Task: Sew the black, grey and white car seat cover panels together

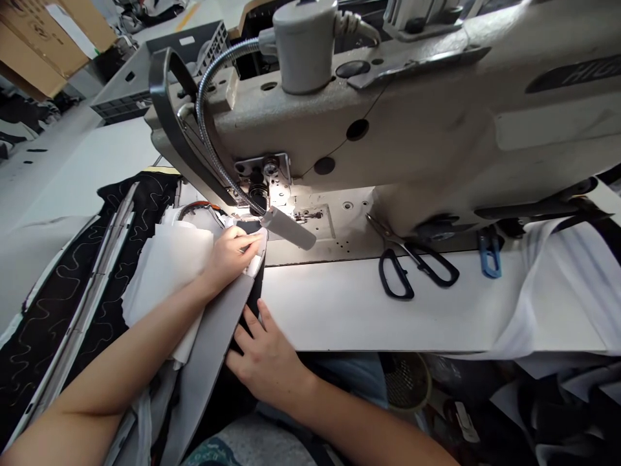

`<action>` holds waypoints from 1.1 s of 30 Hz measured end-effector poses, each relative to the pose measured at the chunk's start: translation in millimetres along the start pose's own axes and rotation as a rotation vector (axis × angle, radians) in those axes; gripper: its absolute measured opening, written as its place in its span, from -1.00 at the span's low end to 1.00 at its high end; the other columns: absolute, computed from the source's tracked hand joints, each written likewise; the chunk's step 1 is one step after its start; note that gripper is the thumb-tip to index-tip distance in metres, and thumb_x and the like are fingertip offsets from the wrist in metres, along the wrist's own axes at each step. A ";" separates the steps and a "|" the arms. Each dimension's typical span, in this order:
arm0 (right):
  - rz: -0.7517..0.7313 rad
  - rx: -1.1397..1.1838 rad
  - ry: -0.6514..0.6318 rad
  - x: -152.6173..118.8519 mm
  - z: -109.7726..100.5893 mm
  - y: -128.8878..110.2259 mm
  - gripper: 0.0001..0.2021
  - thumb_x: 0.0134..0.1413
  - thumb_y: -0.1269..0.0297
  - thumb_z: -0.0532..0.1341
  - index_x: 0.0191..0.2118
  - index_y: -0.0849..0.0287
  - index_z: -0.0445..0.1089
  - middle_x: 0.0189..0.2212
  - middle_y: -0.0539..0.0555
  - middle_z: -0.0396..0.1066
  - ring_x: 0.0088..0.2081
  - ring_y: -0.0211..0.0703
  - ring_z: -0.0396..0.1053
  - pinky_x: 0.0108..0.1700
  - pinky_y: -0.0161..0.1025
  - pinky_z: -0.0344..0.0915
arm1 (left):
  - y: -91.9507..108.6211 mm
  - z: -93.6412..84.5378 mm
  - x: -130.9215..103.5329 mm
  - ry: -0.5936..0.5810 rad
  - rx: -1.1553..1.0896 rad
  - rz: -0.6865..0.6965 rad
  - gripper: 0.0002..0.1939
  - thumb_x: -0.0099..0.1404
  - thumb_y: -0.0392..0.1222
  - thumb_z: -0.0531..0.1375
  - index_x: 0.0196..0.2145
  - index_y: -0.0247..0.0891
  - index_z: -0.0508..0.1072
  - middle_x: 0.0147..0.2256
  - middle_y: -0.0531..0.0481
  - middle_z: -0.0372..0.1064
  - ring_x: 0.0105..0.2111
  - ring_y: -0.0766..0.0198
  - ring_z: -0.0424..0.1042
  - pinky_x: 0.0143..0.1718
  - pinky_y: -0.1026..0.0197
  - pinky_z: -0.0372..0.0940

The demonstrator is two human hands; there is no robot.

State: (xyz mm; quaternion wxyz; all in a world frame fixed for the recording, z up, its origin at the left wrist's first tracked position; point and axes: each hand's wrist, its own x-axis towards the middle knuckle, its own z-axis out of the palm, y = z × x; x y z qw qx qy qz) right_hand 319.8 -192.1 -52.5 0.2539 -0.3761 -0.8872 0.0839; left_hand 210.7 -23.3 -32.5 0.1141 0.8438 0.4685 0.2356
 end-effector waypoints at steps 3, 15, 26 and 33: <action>0.016 0.016 0.000 -0.1 -0.5 0.0 -0.79 0.24 0.33 0.08 -0.07 0.13 0.39 0.07 0.22 0.24 0.23 0.27 0.05 0.22 0.28 0.03 | 0.5 1.4 0.5 0.007 0.006 -0.004 -0.77 0.31 -0.21 0.12 -0.21 -0.13 0.59 -0.42 0.02 0.24 -0.34 0.31 0.27 -0.21 0.26 0.25; 0.027 -0.072 0.026 -2.8 4.1 -4.7 -0.77 0.23 0.35 0.09 -0.05 0.21 0.39 0.08 0.28 0.26 0.22 0.27 0.07 0.19 0.30 0.07 | 3.0 9.7 4.7 0.026 0.086 0.014 -0.74 0.34 -0.21 0.08 -0.33 -0.20 0.58 -0.36 -0.04 0.28 -0.27 0.27 0.29 -0.12 0.23 0.24; -0.039 -0.087 0.076 -9.1 2.8 -24.9 -0.79 0.27 0.37 0.06 -0.08 0.23 0.39 -0.01 0.24 0.35 0.19 0.27 0.13 0.16 0.37 0.12 | 48.3 -50.1 -39.0 -0.615 0.450 -0.036 -0.22 0.15 0.11 0.21 0.25 -0.21 0.12 -0.13 -0.17 0.39 -0.26 0.01 0.42 -0.33 0.15 0.24; -0.041 -0.052 0.007 -11.1 -0.7 -23.9 -0.74 0.28 0.35 0.02 0.00 0.20 0.34 0.10 0.25 0.26 0.23 0.22 0.08 0.16 0.34 0.14 | 41.1 -53.6 -34.3 -0.790 0.358 -0.141 -0.14 0.13 -0.30 0.01 0.36 -0.17 -0.23 -0.30 -0.07 0.51 -0.41 0.09 0.46 -0.50 0.25 0.14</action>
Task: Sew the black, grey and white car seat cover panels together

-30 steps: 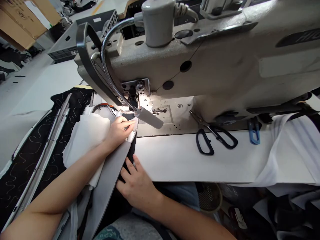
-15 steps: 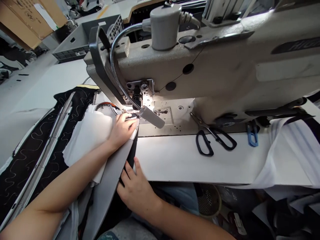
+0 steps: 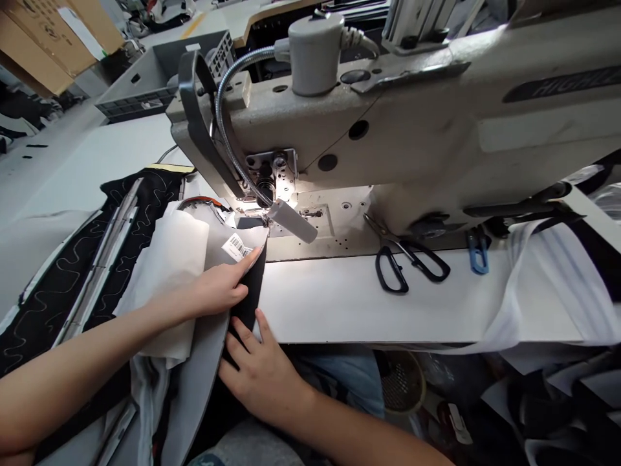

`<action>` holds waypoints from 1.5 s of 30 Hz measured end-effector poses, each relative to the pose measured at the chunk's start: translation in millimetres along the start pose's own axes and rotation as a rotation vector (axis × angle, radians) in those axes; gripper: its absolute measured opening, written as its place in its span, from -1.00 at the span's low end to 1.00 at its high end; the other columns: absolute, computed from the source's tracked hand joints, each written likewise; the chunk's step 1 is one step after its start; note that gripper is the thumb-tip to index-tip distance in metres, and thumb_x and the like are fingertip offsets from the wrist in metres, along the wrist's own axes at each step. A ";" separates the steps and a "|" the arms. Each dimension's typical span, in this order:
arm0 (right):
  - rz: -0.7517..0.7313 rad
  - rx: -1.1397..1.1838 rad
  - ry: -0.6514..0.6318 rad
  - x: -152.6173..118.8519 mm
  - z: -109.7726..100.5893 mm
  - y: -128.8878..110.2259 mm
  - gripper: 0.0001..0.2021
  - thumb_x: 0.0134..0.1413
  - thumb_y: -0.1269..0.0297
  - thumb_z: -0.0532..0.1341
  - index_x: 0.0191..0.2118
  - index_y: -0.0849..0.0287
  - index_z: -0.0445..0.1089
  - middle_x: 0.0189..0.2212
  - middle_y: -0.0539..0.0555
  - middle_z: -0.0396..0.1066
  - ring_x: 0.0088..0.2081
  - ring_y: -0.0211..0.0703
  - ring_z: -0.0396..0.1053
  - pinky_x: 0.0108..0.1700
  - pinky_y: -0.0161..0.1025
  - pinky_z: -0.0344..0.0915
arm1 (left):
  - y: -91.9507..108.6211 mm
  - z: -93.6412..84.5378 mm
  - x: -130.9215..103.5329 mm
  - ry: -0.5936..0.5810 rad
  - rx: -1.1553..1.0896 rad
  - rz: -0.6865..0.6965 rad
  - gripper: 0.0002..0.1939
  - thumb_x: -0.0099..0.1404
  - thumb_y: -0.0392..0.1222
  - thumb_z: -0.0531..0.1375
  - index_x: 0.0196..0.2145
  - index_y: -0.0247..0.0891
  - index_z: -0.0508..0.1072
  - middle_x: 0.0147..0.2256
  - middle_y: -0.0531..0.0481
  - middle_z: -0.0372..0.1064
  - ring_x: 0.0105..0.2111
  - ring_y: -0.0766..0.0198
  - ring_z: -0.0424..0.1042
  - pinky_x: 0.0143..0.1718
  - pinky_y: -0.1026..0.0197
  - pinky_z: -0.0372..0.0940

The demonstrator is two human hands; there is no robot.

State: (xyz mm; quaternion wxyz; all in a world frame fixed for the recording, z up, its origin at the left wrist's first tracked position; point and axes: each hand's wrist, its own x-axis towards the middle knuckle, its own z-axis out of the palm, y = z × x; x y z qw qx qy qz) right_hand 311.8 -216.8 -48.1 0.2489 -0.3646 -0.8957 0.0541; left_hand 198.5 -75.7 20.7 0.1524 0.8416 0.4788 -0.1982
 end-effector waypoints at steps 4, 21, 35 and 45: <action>-0.003 0.015 -0.003 -3.1 0.3 6.0 -0.72 0.28 0.34 0.03 0.04 0.15 0.32 0.13 0.22 0.23 0.24 0.19 0.07 0.19 0.29 0.13 | 2.9 -1.4 7.9 -0.035 -0.099 0.001 -0.16 0.14 -0.33 -0.03 0.36 -0.23 -0.24 -0.24 -0.12 0.51 -0.35 0.10 0.48 -0.47 0.26 0.18; -0.055 -0.048 0.047 7.8 0.9 40.3 -0.78 0.17 0.38 0.13 -0.12 0.31 0.45 -0.01 0.36 0.34 0.18 0.32 0.13 0.18 0.31 0.09 | 17.7 -23.6 33.0 -0.138 -0.137 -0.076 -0.07 0.14 -0.26 0.01 0.35 -0.35 -0.44 -0.16 -0.23 0.48 -0.23 -0.01 0.48 -0.41 0.20 0.23; -0.150 -0.036 -0.054 9.7 -16.4 50.2 -0.83 0.18 0.38 0.12 -0.23 0.24 0.47 -0.15 0.21 0.40 0.08 0.29 0.25 0.15 0.29 0.17 | 21.0 -14.4 28.0 -0.118 -0.248 -0.050 -0.10 0.17 -0.27 0.00 0.34 -0.42 -0.41 -0.21 -0.21 0.49 -0.27 0.06 0.48 -0.38 0.22 0.24; -0.170 -0.066 -0.104 18.2 -20.5 75.5 -0.85 0.18 0.37 0.13 -0.21 0.23 0.44 -0.19 0.19 0.38 0.09 0.27 0.22 0.18 0.29 0.12 | 28.8 -25.0 34.6 -0.120 -0.232 -0.135 -0.20 0.19 -0.31 -0.04 0.35 -0.41 -0.25 -0.16 -0.25 0.49 -0.25 0.07 0.48 -0.39 0.22 0.22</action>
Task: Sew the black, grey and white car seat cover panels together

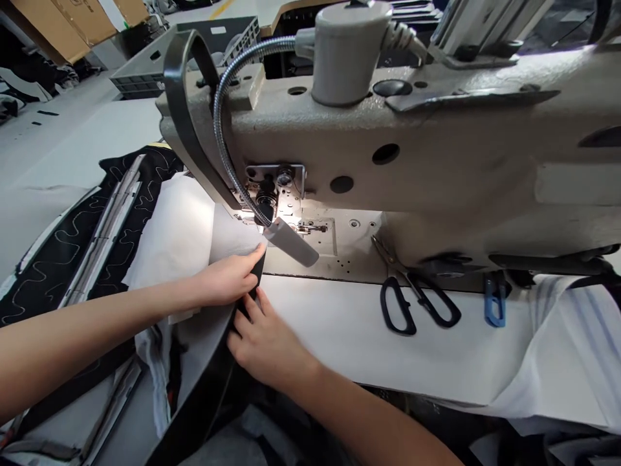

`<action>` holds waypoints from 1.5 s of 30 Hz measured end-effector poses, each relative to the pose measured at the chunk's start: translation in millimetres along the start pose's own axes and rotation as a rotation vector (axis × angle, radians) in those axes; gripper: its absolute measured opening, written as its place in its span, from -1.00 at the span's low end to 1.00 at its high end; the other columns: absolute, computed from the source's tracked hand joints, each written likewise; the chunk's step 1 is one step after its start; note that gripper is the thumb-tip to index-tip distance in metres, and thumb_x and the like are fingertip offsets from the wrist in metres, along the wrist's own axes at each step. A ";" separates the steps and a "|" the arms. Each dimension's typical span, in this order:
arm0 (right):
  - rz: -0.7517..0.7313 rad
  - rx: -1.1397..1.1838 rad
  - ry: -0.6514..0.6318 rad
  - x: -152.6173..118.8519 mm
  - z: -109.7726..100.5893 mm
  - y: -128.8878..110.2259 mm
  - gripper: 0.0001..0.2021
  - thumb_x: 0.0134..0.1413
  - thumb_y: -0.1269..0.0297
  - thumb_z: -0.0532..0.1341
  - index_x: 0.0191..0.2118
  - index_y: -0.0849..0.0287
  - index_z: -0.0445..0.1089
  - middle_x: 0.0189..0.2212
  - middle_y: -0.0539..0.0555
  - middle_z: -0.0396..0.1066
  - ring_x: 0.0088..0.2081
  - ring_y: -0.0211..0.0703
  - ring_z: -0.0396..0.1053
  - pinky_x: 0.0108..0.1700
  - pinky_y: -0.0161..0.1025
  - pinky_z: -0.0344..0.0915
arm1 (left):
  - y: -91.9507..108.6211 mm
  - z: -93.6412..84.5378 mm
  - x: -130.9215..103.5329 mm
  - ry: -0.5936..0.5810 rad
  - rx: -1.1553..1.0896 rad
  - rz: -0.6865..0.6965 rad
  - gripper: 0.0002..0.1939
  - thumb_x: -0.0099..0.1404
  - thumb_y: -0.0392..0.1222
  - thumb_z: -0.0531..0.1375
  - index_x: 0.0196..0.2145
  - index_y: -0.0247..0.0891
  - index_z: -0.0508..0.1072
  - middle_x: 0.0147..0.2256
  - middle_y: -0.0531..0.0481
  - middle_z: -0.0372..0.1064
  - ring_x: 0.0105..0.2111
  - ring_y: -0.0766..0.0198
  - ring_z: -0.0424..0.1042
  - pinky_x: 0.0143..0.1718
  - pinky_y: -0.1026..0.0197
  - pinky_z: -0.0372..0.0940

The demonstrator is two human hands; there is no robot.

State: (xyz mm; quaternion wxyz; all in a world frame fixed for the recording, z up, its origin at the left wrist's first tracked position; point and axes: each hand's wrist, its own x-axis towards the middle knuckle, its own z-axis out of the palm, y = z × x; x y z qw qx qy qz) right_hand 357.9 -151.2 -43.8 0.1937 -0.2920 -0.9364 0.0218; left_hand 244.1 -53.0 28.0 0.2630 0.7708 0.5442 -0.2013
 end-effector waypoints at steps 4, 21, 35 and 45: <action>0.001 0.006 -0.016 5.3 -1.2 16.7 -0.88 0.14 0.42 0.16 -0.25 0.20 0.45 -0.20 0.15 0.38 0.08 0.17 0.23 0.24 0.23 0.06 | 1.4 -4.1 13.6 0.068 0.058 0.005 -0.22 0.18 -0.32 -0.04 0.34 -0.44 -0.18 -0.16 -0.26 0.48 -0.23 0.04 0.47 -0.38 0.19 0.23; 0.098 0.089 -0.053 2.9 -2.1 7.5 -0.59 -0.04 0.23 0.29 -0.05 0.34 0.40 0.03 0.34 0.30 0.21 0.29 0.06 0.29 0.24 -0.11 | -201.7 110.9 -170.8 0.921 0.065 -0.210 -0.48 0.29 -0.24 -0.01 0.21 -0.05 0.17 0.03 -0.14 0.34 0.04 -0.01 0.34 0.09 -0.13 0.23; -0.139 0.321 0.017 43.1 8.9 -79.1 -0.88 0.13 0.36 0.12 -0.34 0.18 0.40 -0.40 0.03 0.42 -0.31 -0.14 0.32 0.00 -0.11 0.23 | -184.0 12.2 -93.2 0.845 0.150 0.013 -0.57 0.30 -0.10 -0.03 0.00 -0.33 0.40 -0.08 -0.18 0.30 -0.02 0.03 0.31 0.11 0.02 0.17; 0.066 0.179 0.003 1.9 12.2 -48.5 -0.67 0.17 0.32 0.11 0.06 0.08 0.33 0.01 0.18 0.32 0.14 0.05 0.15 0.24 0.12 -0.06 | -25.7 26.4 -56.0 -0.045 0.171 0.086 -0.27 0.26 -0.26 -0.03 0.34 -0.37 -0.18 -0.25 -0.20 0.50 -0.29 0.08 0.50 -0.33 0.19 0.29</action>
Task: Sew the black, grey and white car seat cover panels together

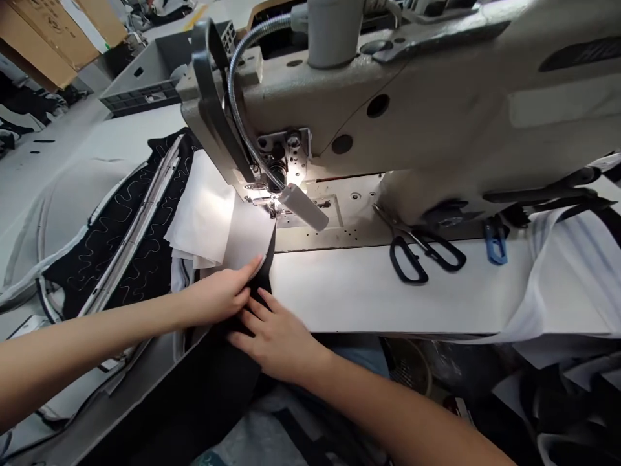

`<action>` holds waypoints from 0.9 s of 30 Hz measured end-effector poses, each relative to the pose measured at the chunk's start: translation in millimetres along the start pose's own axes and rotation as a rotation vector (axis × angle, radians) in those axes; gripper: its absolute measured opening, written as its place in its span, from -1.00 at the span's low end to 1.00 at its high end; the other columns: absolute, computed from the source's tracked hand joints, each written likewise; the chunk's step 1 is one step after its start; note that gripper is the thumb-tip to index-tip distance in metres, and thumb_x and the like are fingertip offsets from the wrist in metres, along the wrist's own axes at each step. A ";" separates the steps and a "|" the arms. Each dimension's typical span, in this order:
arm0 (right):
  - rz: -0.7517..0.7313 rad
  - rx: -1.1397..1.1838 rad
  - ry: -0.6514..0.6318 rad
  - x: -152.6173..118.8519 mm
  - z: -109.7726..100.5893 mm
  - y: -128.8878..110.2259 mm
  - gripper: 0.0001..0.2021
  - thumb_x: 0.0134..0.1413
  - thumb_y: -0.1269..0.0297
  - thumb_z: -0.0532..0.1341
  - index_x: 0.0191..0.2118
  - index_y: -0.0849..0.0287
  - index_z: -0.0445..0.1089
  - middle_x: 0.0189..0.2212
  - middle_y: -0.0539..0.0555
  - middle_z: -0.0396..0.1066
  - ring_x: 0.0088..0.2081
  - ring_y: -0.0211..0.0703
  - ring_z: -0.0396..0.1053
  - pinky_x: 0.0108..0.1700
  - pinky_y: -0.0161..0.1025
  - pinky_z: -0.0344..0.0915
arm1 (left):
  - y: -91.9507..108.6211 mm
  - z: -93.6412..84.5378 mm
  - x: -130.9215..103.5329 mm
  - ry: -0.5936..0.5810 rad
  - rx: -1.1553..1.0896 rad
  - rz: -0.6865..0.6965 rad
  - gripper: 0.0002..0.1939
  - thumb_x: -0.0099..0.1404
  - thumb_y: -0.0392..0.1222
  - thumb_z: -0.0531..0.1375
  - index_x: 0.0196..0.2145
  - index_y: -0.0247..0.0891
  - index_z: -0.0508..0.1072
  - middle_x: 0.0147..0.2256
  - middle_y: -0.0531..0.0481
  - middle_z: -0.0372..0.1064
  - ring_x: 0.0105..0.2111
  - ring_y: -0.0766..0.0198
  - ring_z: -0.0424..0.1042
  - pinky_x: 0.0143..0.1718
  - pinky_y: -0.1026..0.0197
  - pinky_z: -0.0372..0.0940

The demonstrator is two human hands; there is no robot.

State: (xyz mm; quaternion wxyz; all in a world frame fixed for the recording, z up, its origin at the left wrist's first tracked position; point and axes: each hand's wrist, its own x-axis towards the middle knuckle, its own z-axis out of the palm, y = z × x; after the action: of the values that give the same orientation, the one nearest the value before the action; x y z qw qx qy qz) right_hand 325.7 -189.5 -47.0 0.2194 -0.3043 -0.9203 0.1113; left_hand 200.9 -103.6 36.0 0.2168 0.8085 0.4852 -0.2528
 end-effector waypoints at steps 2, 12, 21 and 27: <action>-0.024 -0.034 0.046 0.1 6.6 -3.4 -0.74 0.18 0.33 0.11 -0.03 0.13 0.38 -0.09 0.18 0.37 0.08 0.07 0.21 0.23 0.15 -0.05 | -1.4 3.5 9.8 0.008 -0.125 0.017 -0.28 0.26 -0.31 -0.06 0.34 -0.37 -0.18 -0.20 -0.19 0.50 -0.23 0.14 0.49 -0.27 0.23 0.30; -0.111 -0.033 0.259 1.2 33.2 -39.9 -0.81 0.18 0.43 0.06 -0.27 0.29 0.43 -0.39 0.10 0.42 -0.26 -0.03 0.35 0.17 0.12 0.06 | 0.8 14.7 10.1 0.058 -0.304 0.025 -0.24 0.22 -0.33 -0.03 0.35 -0.35 -0.18 -0.13 -0.14 0.50 -0.14 0.13 0.47 -0.12 0.19 0.32; -0.092 -0.026 0.236 -8.4 27.7 -31.7 -0.83 0.20 0.42 0.08 -0.24 0.27 0.43 -0.31 0.11 0.44 -0.18 -0.02 0.35 0.23 0.12 -0.01 | -0.1 1.9 32.9 0.072 -0.345 0.003 -0.27 0.26 -0.32 -0.07 0.36 -0.30 -0.19 0.03 -0.13 0.40 -0.03 0.10 0.42 -0.03 0.15 0.31; -0.112 -0.029 0.261 -3.8 27.5 -20.4 -0.84 0.18 0.43 0.09 -0.30 0.25 0.43 -0.31 0.13 0.44 -0.17 -0.02 0.37 0.20 0.07 0.08 | 3.5 -19.3 57.1 0.104 -0.277 0.004 -0.24 0.21 -0.34 -0.03 0.34 -0.37 -0.15 0.17 -0.18 0.24 0.17 0.04 0.22 0.10 0.14 0.20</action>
State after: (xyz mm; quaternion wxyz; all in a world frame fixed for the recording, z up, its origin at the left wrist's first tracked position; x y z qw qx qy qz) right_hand 305.0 -209.8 -65.5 0.3388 -0.2674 -0.9009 0.0452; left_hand 230.8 -55.1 16.0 0.3014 0.7839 0.5243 -0.1407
